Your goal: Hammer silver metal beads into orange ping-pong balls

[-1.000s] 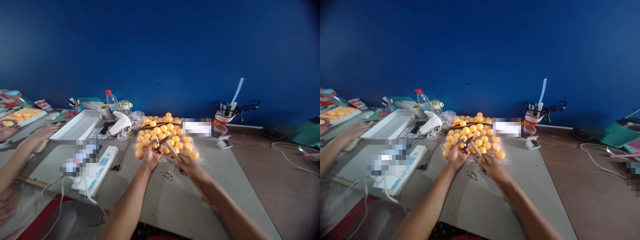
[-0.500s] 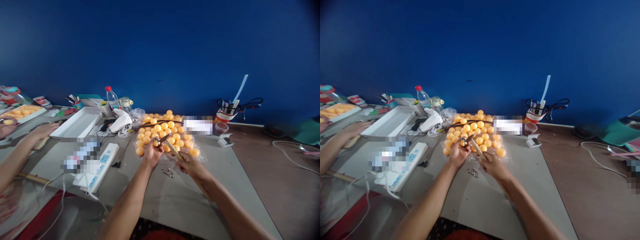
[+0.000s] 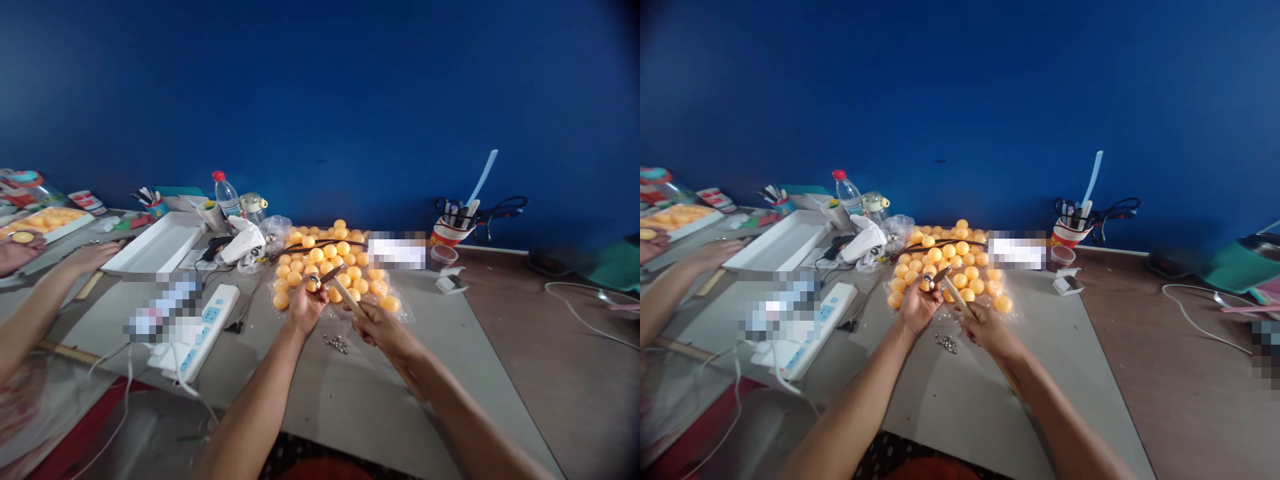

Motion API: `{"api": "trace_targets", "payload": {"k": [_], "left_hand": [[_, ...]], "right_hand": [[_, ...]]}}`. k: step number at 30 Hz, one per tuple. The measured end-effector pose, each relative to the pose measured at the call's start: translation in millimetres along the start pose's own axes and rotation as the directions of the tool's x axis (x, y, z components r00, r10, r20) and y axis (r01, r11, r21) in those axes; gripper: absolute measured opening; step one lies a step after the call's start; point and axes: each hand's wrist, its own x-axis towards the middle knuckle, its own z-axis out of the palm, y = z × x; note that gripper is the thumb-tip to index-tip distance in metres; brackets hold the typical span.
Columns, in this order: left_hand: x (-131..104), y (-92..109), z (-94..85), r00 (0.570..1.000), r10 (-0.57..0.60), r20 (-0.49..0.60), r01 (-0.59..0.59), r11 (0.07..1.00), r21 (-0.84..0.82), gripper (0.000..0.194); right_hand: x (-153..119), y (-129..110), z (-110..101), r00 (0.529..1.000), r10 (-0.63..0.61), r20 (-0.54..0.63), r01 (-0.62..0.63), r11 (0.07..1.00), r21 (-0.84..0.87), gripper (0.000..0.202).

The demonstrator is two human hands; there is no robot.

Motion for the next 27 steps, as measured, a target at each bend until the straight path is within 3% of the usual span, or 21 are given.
{"api": "trace_targets", "payload": {"k": [13, 27], "left_hand": [[-4.5, 0.9, 8.3, 1.0, 0.007, -0.019, -0.006, 0.999, 0.045, 0.024], [-0.9, -0.7, 3.2, 1.0, 0.004, 0.005, -0.004, 1.0, 0.016, 0.014]], "right_hand": [[-0.3, -0.5, 0.6, 1.0, 0.018, 0.006, -0.018, 1.0, 0.012, 0.04], [-0.1, 0.4, -0.3, 1.0, 0.007, 0.015, -0.007, 1.0, -0.023, 0.044]]}}
